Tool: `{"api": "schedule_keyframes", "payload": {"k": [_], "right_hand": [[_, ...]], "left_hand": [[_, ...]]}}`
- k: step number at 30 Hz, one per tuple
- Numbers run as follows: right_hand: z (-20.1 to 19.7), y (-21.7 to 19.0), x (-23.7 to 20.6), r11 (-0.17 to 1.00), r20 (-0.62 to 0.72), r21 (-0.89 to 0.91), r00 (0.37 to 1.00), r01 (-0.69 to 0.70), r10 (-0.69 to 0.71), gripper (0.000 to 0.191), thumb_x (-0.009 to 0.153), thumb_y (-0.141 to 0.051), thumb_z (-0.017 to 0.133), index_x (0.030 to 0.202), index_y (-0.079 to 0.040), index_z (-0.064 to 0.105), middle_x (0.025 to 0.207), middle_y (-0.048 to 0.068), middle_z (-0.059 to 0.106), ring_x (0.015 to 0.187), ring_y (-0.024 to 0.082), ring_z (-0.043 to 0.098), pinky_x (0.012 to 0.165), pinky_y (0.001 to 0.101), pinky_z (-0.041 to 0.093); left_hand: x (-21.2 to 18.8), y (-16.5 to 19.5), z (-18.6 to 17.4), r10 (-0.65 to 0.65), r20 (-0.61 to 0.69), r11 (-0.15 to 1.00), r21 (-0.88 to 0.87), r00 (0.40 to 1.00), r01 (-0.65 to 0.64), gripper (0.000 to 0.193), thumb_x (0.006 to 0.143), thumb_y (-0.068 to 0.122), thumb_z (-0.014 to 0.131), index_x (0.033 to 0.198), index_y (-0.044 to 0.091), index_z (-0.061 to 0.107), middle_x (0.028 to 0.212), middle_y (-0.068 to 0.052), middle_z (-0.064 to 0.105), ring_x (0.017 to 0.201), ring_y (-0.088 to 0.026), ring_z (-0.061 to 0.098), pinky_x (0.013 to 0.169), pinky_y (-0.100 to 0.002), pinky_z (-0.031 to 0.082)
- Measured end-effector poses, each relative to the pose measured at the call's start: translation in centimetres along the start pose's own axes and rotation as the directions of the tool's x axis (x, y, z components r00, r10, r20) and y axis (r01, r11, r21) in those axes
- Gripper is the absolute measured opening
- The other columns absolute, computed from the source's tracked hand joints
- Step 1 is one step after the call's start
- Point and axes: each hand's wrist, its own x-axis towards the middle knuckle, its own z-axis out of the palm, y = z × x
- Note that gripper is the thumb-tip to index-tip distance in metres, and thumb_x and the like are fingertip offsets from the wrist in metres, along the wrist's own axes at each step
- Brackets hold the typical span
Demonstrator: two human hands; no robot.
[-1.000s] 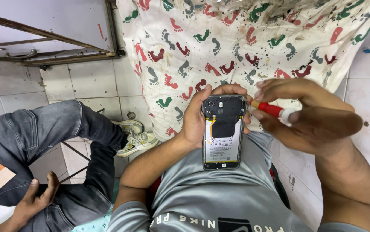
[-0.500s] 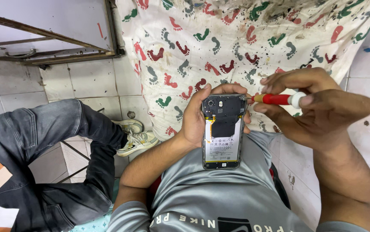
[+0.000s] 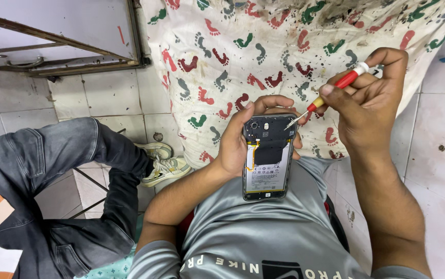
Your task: The person uses a screwdriver to remove screws from the back of a disassembled smartphone, then flips the phone and presses the screen with a finger. The phone remains in the person's hands throughout.
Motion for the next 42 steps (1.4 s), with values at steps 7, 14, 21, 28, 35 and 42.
{"api": "schedule_keyframes", "payload": {"k": [7, 14, 21, 28, 35, 42], "right_hand": [[1.0, -1.5, 0.3, 0.999, 0.032, -0.021, 0.999, 0.032, -0.031, 0.053, 0.110, 0.015, 0.071, 0.126, -0.009, 0.027, 0.081, 0.015, 0.066, 0.063, 0.017, 0.066, 0.054, 0.0232, 0.052], [2.1, -2.5, 0.6, 1.000, -0.041, -0.003, 0.999, -0.019, 0.019, 0.054, 0.103, 0.010, 0.073, 0.124, -0.010, 0.028, 0.071, 0.011, 0.063, 0.051, 0.013, 0.060, 0.046, 0.0211, 0.047], [2.4, -2.9, 0.6, 0.999, -0.026, -0.036, 1.000, -0.012, 0.011, 0.054, 0.106, 0.009, 0.075, 0.122, -0.010, 0.027, 0.074, 0.013, 0.063, 0.054, 0.013, 0.061, 0.047, 0.0208, 0.046], [2.1, -2.5, 0.6, 0.998, -0.059, -0.055, 0.998, 0.004, -0.008, 0.055, 0.102, 0.009, 0.071, 0.126, -0.011, 0.026, 0.079, 0.013, 0.064, 0.058, 0.014, 0.063, 0.053, 0.0239, 0.051], [1.6, -1.6, 0.4, 1.000, -0.067, -0.021, 0.998, -0.018, 0.017, 0.055, 0.104, 0.004, 0.076, 0.122, -0.010, 0.026, 0.074, 0.010, 0.061, 0.054, 0.013, 0.059, 0.049, 0.0227, 0.050], [0.6, -2.3, -0.2, 0.965, -0.054, -0.098, 0.967, 0.241, -0.247, 0.051, 0.111, 0.000, 0.075, 0.128, -0.010, 0.028, 0.077, 0.010, 0.063, 0.057, 0.019, 0.062, 0.053, 0.0267, 0.053]], "left_hand": [[-0.1, -0.1, 0.1, -0.005, 0.006, 0.998, 0.058, 1.000, 0.005, 0.070, 0.111, 0.055, 0.037, 0.148, -0.005, 0.042, 0.131, -0.027, 0.059, 0.105, -0.032, 0.068, 0.090, -0.050, 0.060], [-0.2, -0.3, -0.1, -0.041, 0.027, 0.999, 0.028, 0.999, 0.040, 0.072, 0.111, 0.056, 0.037, 0.149, -0.004, 0.043, 0.133, -0.024, 0.058, 0.105, -0.029, 0.067, 0.096, -0.049, 0.059], [-0.2, -0.3, -0.2, -0.088, 0.018, 0.995, -0.046, 0.996, 0.089, 0.074, 0.112, 0.057, 0.036, 0.145, -0.008, 0.048, 0.134, -0.021, 0.059, 0.107, -0.030, 0.067, 0.094, -0.048, 0.058], [-0.1, -0.2, -0.2, -0.097, 0.026, 0.986, -0.132, 0.995, 0.100, 0.074, 0.111, 0.057, 0.035, 0.148, -0.006, 0.048, 0.134, -0.022, 0.060, 0.109, -0.033, 0.067, 0.096, -0.052, 0.059], [-0.1, -0.1, -0.2, -0.102, 0.035, 0.985, -0.139, 0.994, 0.106, 0.073, 0.112, 0.057, 0.035, 0.146, -0.007, 0.048, 0.134, -0.022, 0.059, 0.105, -0.032, 0.067, 0.094, -0.051, 0.059], [-0.2, -0.1, -0.1, -0.077, 0.024, 0.991, -0.104, 0.997, 0.080, 0.068, 0.113, 0.054, 0.035, 0.143, -0.005, 0.050, 0.130, -0.023, 0.059, 0.105, -0.033, 0.067, 0.090, -0.051, 0.060]]}}
